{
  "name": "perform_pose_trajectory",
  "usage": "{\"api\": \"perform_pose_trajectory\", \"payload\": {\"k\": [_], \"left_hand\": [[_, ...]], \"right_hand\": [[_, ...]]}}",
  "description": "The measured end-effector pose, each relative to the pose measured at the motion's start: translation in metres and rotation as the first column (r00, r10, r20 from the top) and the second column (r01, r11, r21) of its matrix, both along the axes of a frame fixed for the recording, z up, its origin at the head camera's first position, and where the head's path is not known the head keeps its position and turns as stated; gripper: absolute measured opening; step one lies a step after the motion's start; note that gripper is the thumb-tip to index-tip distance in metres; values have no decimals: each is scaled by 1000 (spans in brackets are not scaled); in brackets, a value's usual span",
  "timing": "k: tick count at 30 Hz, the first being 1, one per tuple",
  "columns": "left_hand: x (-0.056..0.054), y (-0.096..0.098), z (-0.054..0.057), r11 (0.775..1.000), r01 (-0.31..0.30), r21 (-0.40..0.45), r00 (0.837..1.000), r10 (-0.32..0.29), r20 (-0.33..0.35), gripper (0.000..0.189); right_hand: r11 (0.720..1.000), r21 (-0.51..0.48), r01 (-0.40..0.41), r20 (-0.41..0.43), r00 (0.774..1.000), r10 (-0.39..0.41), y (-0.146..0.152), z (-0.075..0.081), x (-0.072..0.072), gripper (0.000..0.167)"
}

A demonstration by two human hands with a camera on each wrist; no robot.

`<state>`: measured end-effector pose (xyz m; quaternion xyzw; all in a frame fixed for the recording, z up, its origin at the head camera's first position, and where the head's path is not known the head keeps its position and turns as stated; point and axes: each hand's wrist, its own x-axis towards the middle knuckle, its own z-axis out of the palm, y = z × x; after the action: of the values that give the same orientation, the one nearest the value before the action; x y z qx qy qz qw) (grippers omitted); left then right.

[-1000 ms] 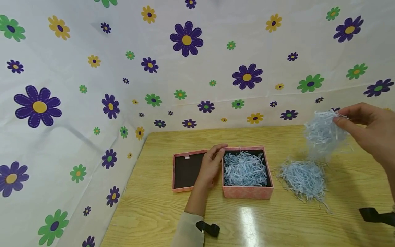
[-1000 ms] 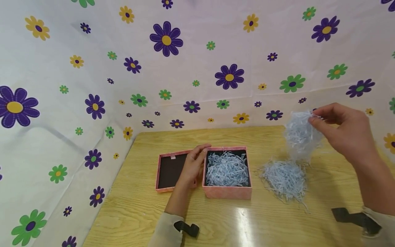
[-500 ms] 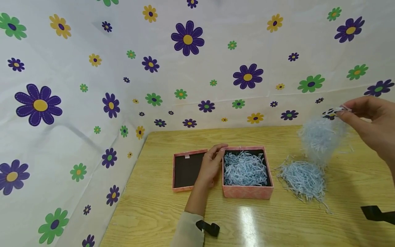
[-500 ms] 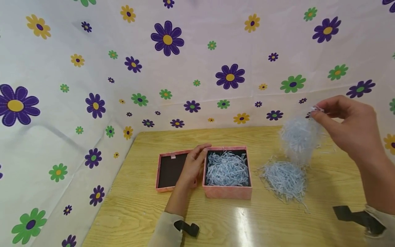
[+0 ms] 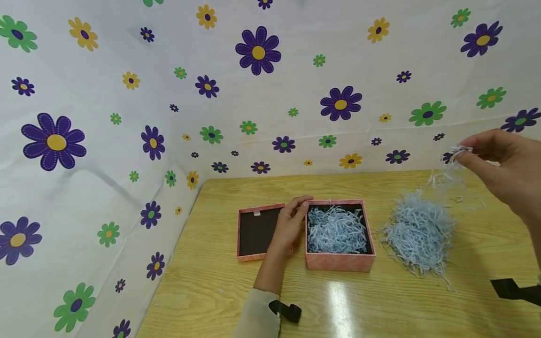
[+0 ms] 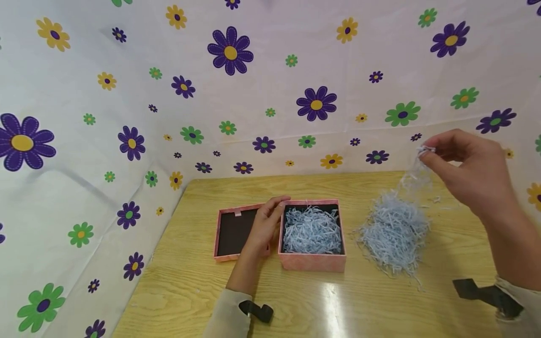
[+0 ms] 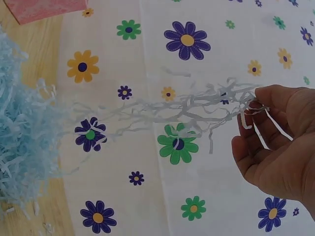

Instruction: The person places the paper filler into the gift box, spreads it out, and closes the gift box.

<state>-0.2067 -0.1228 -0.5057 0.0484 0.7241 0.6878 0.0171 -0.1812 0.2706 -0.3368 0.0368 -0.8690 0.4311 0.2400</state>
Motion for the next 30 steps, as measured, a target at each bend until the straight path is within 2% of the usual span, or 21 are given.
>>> {"api": "perform_pose_trajectory", "payload": {"k": [3, 7, 12, 18, 23, 30], "left_hand": [[0, 0, 1, 1000, 9, -1, 1000, -9, 1, 33], [0, -1, 2, 1000, 8, -1, 1000, -8, 2, 32], [-1, -2, 1, 1000, -9, -5, 1000, 9, -10, 27], [-2, -3, 1, 1000, -10, -19, 1000, 10, -13, 28], [-1, -3, 2, 1000, -2, -22, 1000, 1, -13, 26], [0, -2, 3, 999, 14, -41, 1000, -15, -22, 29]], "right_hand": [[1000, 12, 8, 27, 1000, -8, 1, -5, 0, 15], [1000, 16, -9, 5, 1000, 9, 0, -2, -1, 9], [999, 22, -42, -18, 999, 42, -14, 19, -4, 9], [990, 18, -139, -70, 988, 140, -42, 41, -3, 10], [968, 28, -250, -95, 963, 252, -72, 53, 0, 11], [910, 0, -415, -72, 908, 414, -110, 63, 7, 14]]}}
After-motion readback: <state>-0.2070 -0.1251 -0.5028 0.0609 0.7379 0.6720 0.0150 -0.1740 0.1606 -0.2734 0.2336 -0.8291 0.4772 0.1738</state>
